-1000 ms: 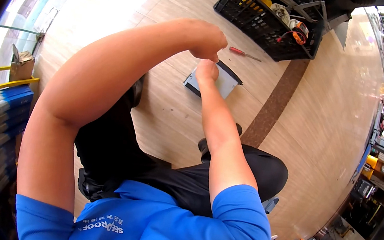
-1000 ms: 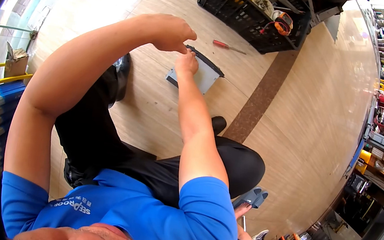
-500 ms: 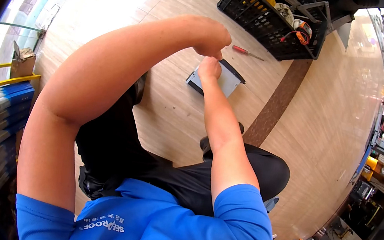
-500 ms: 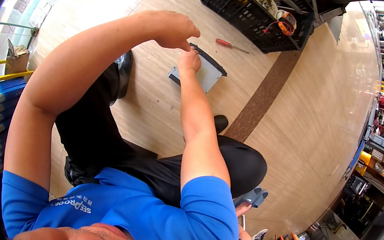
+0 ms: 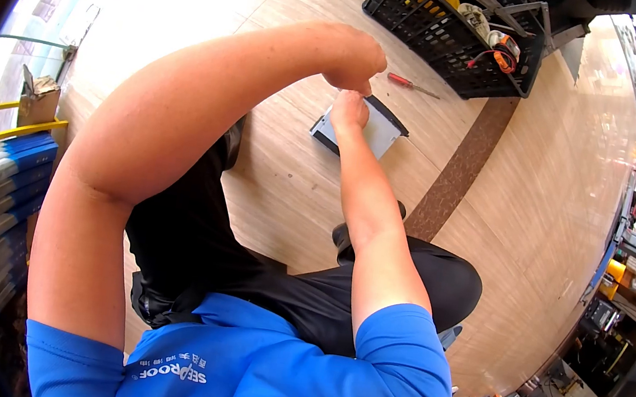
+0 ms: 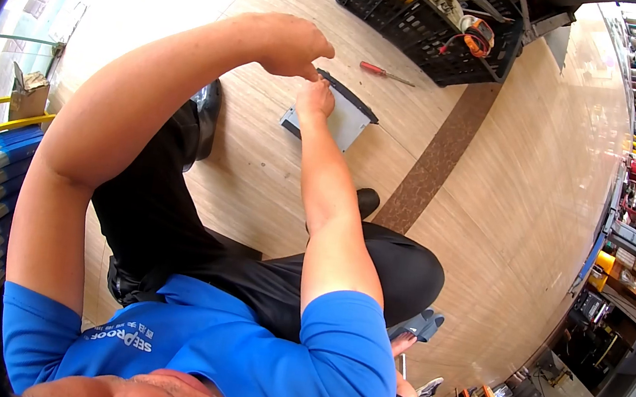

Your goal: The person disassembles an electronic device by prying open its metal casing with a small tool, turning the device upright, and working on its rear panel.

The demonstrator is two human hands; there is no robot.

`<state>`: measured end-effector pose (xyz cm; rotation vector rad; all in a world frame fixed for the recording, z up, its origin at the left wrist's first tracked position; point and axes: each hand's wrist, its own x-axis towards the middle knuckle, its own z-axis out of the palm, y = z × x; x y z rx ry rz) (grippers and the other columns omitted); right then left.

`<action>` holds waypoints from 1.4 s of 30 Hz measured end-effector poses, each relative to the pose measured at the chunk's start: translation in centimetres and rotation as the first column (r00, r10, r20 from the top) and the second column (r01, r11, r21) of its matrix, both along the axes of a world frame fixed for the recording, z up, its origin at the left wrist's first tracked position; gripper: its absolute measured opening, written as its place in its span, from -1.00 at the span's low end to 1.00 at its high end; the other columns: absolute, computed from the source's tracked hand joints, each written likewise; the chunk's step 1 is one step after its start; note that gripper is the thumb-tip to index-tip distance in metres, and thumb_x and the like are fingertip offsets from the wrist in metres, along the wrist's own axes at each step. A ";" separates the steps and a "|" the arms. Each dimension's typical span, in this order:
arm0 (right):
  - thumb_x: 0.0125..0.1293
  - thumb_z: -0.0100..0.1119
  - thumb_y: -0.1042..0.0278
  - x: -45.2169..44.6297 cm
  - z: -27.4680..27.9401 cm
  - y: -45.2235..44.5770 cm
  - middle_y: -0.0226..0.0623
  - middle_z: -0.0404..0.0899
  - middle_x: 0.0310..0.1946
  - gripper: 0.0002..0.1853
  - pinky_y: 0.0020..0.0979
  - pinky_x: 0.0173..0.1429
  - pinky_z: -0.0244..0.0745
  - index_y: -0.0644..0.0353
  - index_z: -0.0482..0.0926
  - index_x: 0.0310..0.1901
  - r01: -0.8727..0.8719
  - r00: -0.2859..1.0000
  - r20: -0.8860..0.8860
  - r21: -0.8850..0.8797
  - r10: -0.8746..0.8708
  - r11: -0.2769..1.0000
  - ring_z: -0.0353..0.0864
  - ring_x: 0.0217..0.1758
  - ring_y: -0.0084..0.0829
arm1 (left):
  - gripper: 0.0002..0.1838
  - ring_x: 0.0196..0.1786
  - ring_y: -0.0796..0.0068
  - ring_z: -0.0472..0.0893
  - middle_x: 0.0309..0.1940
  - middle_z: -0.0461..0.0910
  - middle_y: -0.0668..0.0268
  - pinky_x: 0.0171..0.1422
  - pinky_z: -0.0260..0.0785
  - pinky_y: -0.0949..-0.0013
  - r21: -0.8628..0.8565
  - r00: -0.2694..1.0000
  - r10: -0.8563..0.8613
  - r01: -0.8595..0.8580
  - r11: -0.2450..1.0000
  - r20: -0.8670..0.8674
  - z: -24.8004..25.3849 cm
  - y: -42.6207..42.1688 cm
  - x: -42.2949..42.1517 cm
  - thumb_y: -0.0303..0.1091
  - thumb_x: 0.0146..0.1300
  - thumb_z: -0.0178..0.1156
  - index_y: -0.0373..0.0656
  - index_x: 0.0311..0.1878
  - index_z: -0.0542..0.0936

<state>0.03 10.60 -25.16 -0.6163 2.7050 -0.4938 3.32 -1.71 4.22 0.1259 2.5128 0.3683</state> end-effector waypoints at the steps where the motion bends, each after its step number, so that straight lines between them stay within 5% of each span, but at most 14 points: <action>1: 0.45 -0.22 0.22 -0.1 -0.1 0.0 0.04 0.64 -0.11 -0.65 -0.10 0.03 0.60 0.22 0.56 -0.05 0.000 1.000 0.001 0.001 0.000 1.000 0.69 -0.03 -0.05 | -0.45 0.22 0.04 0.55 0.12 0.60 0.04 0.29 0.39 0.07 0.000 1.000 0.005 -0.005 1.000 0.003 0.0 0.0 0.0 -0.08 0.32 0.22 -0.16 0.30 0.48; 10: 0.43 -0.16 0.30 -0.4 0.6 0.4 0.02 0.65 -0.11 -0.70 -0.12 0.07 0.59 0.22 0.55 -0.02 -0.017 1.000 -0.001 0.105 0.017 0.994 0.68 -0.02 -0.04 | -0.45 0.25 0.05 0.52 0.16 0.59 0.06 0.32 0.37 0.08 -0.006 1.000 -0.009 0.009 1.000 -0.001 0.2 -0.1 0.1 -0.11 0.33 0.22 -0.14 0.32 0.47; 13: 0.37 -0.03 0.35 -1.6 0.7 0.7 0.02 0.68 -0.16 -0.77 -0.11 0.08 0.57 0.23 0.58 -0.09 0.137 0.989 0.053 0.069 -0.141 0.988 0.68 0.01 -0.07 | -0.47 0.25 0.05 0.52 0.16 0.59 0.07 0.32 0.37 0.08 -0.003 1.000 0.013 -0.013 1.000 -0.022 0.9 -0.1 0.5 -0.14 0.33 0.22 -0.11 0.32 0.48; 16: 0.33 0.09 0.35 -3.2 2.5 1.3 -0.14 0.67 -0.37 -0.85 -0.20 -0.18 0.61 0.22 0.59 -0.27 0.151 0.988 -0.013 -0.160 -0.155 0.976 0.72 -0.21 -0.23 | -0.55 0.21 0.04 0.54 0.10 0.61 0.06 0.29 0.38 0.07 0.013 0.997 0.021 -0.021 1.000 -0.068 1.2 -0.4 0.8 -0.18 0.32 0.21 -0.11 0.24 0.53; 17: 0.31 0.14 0.36 -3.8 4.6 1.5 -0.23 0.59 -0.45 -0.87 -0.28 -0.33 0.54 0.22 0.55 -0.35 0.278 0.931 0.337 -0.411 -0.139 0.868 0.65 -0.34 -0.34 | -0.61 0.18 0.02 0.56 0.05 0.63 0.06 0.26 0.39 0.05 0.024 0.995 0.008 -0.005 1.000 -0.101 1.1 -0.7 0.8 -0.21 0.32 0.20 -0.12 0.17 0.57; 19: 0.29 0.19 0.37 -4.2 9.9 1.5 -0.31 0.52 -0.54 -0.83 -0.36 -0.48 0.48 0.21 0.52 -0.44 0.454 0.785 0.619 -0.565 -0.010 0.689 0.59 -0.48 -0.46 | -0.68 0.13 0.01 0.58 -0.01 0.65 0.06 0.20 0.41 0.04 0.032 0.984 -0.004 0.009 0.999 -0.176 0.6 -1.2 0.5 -0.25 0.32 0.19 -0.14 0.09 0.59; 21: 0.36 0.12 0.46 -3.8 15.1 1.9 -0.39 0.46 -0.48 -0.92 -0.52 -0.58 0.23 0.17 0.47 -0.31 0.428 0.725 0.652 -0.679 0.223 0.596 0.38 -0.56 -0.59 | -0.74 0.07 -0.01 0.60 -0.08 0.67 0.06 0.15 0.43 0.03 0.040 0.969 -0.015 0.026 0.999 -0.246 0.2 -1.6 0.4 -0.29 0.31 0.18 -0.16 0.01 0.61; 24: 0.42 0.09 0.45 -2.7 21.6 2.6 -0.37 0.48 -0.47 -0.92 -0.52 -0.57 0.22 0.18 0.49 -0.28 0.587 0.619 0.746 -0.647 0.245 0.487 0.37 -0.58 -0.55 | -0.78 -0.04 0.07 0.69 -0.17 0.70 0.08 0.03 0.53 0.11 0.032 0.899 0.027 -0.015 0.999 -0.438 0.5 -1.2 0.4 -0.40 0.22 0.17 -0.18 -0.09 0.67; 30: 0.46 0.13 0.37 -2.1 28.0 6.7 -0.34 0.53 -0.44 -0.91 -0.49 -0.55 0.26 0.15 0.50 -0.22 0.608 0.603 0.722 -0.692 0.339 0.390 0.41 -0.55 -0.54 | -0.85 -0.06 0.06 0.67 -0.23 0.69 0.09 0.02 0.52 0.09 0.187 0.768 0.070 0.065 0.980 -0.637 1.5 0.8 0.8 -0.39 0.26 0.14 -0.18 -0.20 0.67; 38: 0.48 0.09 0.38 1.3 31.9 12.3 -0.36 0.52 -0.36 -0.90 -0.53 -0.49 0.23 0.21 0.54 -0.15 0.533 0.668 0.688 -0.708 0.282 0.464 0.38 -0.48 -0.55 | -0.86 -0.13 0.03 0.65 -0.28 0.66 0.10 -0.02 0.48 0.06 0.245 0.770 -0.001 0.205 0.948 -0.638 2.6 5.5 2.0 -0.36 0.30 0.18 -0.22 -0.25 0.64; 42: 0.47 0.13 0.34 2.5 31.4 11.5 -0.40 0.50 -0.42 -0.85 -0.54 -0.49 0.23 0.27 0.50 -0.14 0.495 0.768 0.631 -0.693 0.107 0.524 0.41 -0.48 -0.58 | -0.86 -0.17 0.05 0.71 -0.33 0.70 0.09 -0.09 0.53 0.07 -0.029 0.768 -0.190 0.218 0.976 -0.611 3.7 7.0 2.8 -0.40 0.22 0.16 -0.17 -0.31 0.70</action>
